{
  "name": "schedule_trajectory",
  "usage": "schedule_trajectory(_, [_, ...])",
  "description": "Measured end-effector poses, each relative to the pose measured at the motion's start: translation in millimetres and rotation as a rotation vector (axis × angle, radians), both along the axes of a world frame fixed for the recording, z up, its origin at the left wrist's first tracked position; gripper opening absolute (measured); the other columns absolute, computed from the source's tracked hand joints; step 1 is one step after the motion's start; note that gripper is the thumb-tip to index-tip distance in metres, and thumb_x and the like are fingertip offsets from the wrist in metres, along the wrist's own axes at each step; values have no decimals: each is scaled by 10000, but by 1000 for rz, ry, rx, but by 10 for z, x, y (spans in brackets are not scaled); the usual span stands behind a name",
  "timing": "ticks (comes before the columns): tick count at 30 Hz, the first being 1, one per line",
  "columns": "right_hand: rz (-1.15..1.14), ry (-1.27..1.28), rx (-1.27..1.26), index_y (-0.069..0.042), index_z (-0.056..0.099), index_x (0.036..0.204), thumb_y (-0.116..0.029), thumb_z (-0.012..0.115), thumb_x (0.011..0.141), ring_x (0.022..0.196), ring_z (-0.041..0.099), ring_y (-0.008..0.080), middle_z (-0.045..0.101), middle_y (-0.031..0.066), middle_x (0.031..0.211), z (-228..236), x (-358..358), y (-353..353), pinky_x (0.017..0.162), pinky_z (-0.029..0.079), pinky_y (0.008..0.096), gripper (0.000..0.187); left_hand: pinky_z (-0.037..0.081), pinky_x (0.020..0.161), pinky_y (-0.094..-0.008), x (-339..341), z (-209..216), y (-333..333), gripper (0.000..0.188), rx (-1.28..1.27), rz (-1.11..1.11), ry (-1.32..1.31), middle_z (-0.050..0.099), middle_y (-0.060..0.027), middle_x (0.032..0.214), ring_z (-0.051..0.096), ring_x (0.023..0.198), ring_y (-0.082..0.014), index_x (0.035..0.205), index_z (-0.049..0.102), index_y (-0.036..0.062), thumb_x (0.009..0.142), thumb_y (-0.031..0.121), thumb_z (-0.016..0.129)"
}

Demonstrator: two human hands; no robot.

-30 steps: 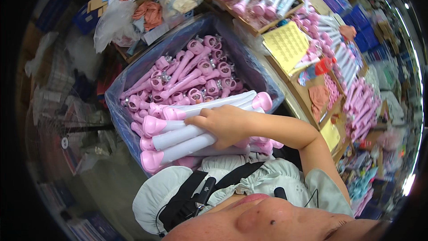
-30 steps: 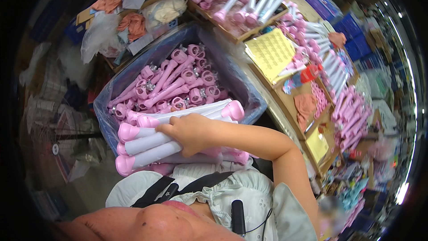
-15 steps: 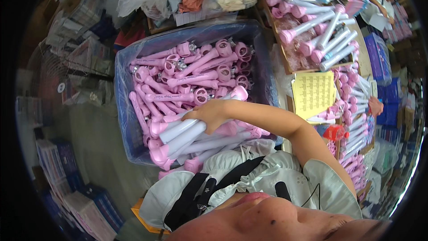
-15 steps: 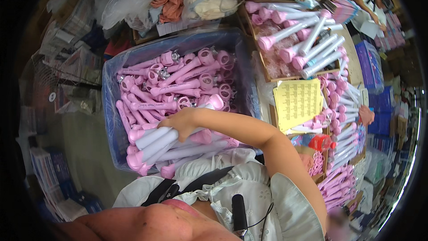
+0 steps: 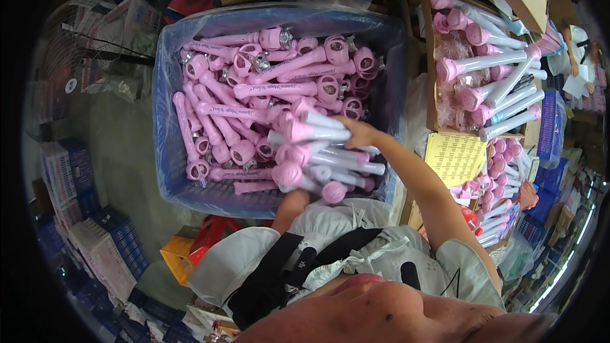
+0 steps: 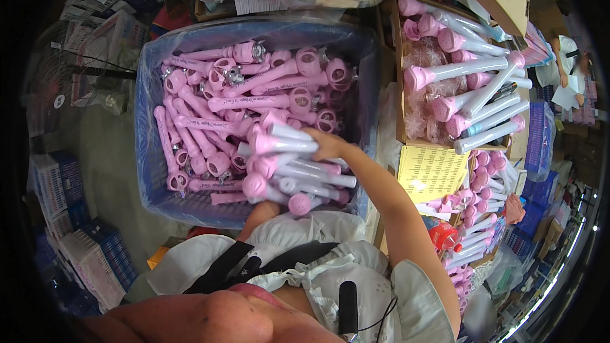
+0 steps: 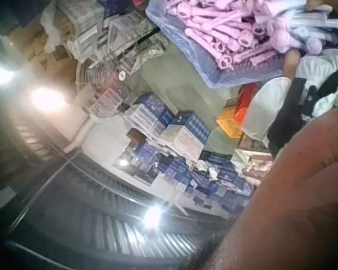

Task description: The person assembles pink and white baton-like objects by inserting a white rod into a pink spherical head. They repeatedly pick up components, align and insert them, then place the assembled batons into a nearby bin. The person also retrieves more components from a large crate and continues the assembly process.

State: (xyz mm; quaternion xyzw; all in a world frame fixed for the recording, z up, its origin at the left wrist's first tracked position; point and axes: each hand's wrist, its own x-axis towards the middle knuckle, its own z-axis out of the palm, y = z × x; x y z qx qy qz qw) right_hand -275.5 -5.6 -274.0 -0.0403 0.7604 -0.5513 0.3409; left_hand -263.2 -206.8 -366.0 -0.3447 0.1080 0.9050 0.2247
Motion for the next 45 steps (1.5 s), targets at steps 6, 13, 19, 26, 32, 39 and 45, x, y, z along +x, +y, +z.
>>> schedule_trajectory(6, [-172, 127, 129, -113, 432, 1295, -143, 635, 567, 1094, 534, 300, 565, 164, 1163, -278, -108, 60, 913, 412, 350, 756, 406, 926, -434, -30, 76, -142, 489, 33, -83, 50, 527, -85, 1118, 502, 1059, -247, 1186, 474, 136, 889, 520, 421])
schedule_trajectory(13, [-195, 75, 530, -90, 289, 1380, -257, 647, 657, 1089, 528, 365, 499, 222, 1240, -256, -11, -19, 920, 429, 387, 824, 415, 925, -419, 151, 159, -635, 485, 53, -299, 86, 533, -86, 1105, 505, 1057, -245, 1167, 487, 124, 890, 517, 420])
schedule_trajectory(19, [-325, 331, 771, -24, 383, 1266, -207, 536, 804, 975, 580, 376, 569, 224, 1076, -431, 236, 1, 822, 471, 457, 520, 387, 916, -504, 597, 746, -1392, 492, -593, -587, -181, 504, -94, 1181, 489, 1090, -249, 1206, 465, 106, 880, 475, 463])
schedule_trajectory(26, [-604, 404, 433, -58, 494, 1177, -299, 587, 820, 870, 615, 361, 633, 203, 888, 319, 712, 23, 742, 469, 452, 441, 340, 954, -399, 577, 1276, -1182, 495, -878, -642, 254, 406, -69, 1280, 440, 1124, -211, 1285, 397, 84, 888, 337, 551])
schedule_trajectory(32, [-910, 395, 217, -42, 507, 1218, -224, 676, 816, 813, 587, 150, 626, 93, 942, 1488, 1667, -520, 737, 472, 285, 472, 353, 985, -331, 248, 1923, -718, 483, -913, -783, 1024, 436, -134, 1288, 416, 1209, -224, 1326, 344, 25, 919, 200, 536])
schedule_trajectory(39, [-1008, 125, -196, -64, 497, 1247, -233, 657, 831, 771, 557, 75, 596, 38, 894, 2024, 2402, -1536, 675, 461, 242, 476, 355, 1030, -435, 389, 2814, -489, 476, 280, -932, 902, 485, -164, 1262, 434, 1233, -297, 1332, 345, 53, 894, 74, 532])
schedule_trajectory(45, [-1127, 221, 4, -64, 444, 1282, -170, 677, 809, 777, 571, 98, 595, 49, 889, 2247, 3227, -2011, 659, 479, 246, 538, 506, 859, -395, 727, 2922, -503, 252, 198, -935, 838, 593, -93, 1003, 608, 946, -230, 1101, 496, 31, 863, 40, 578])
